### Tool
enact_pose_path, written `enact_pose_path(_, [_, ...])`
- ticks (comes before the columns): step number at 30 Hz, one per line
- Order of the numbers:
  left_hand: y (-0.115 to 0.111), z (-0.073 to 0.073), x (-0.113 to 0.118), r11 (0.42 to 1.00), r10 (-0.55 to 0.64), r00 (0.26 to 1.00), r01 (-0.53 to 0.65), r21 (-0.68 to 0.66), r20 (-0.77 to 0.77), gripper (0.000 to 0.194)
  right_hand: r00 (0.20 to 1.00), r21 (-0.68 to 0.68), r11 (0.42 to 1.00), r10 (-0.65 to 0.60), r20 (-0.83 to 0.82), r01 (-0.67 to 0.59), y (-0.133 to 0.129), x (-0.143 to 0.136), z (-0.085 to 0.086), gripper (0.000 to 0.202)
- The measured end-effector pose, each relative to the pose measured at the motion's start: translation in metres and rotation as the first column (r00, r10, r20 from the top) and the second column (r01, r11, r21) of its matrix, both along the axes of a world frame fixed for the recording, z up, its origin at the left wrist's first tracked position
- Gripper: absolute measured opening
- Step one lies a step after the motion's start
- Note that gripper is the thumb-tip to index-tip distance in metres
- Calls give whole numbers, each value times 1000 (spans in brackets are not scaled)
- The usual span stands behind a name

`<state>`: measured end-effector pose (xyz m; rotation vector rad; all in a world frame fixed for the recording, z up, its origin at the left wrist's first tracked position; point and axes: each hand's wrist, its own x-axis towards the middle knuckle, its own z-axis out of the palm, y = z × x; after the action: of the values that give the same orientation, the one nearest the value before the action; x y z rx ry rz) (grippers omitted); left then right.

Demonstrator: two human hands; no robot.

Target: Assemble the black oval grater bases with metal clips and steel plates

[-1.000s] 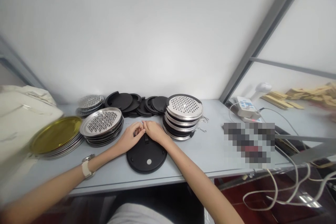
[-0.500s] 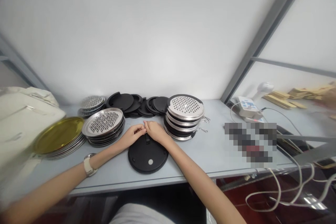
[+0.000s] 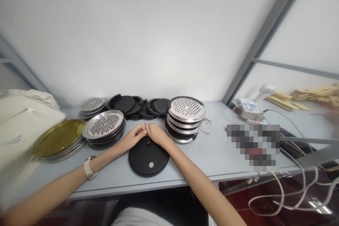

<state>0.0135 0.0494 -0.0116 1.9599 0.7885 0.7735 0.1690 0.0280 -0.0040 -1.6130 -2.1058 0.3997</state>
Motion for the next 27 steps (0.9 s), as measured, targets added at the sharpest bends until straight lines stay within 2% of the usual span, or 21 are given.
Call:
enact_pose_path(12, [6, -4, 0, 997, -45, 998, 47, -58, 34, 35, 1000, -9, 1000, 1, 3, -1, 0, 0, 1, 48])
enact_pose_path(27, [8, -6, -1, 993, -80, 996, 82, -84, 32, 32, 999, -3, 1000, 27, -21, -27, 1, 1, -1, 44])
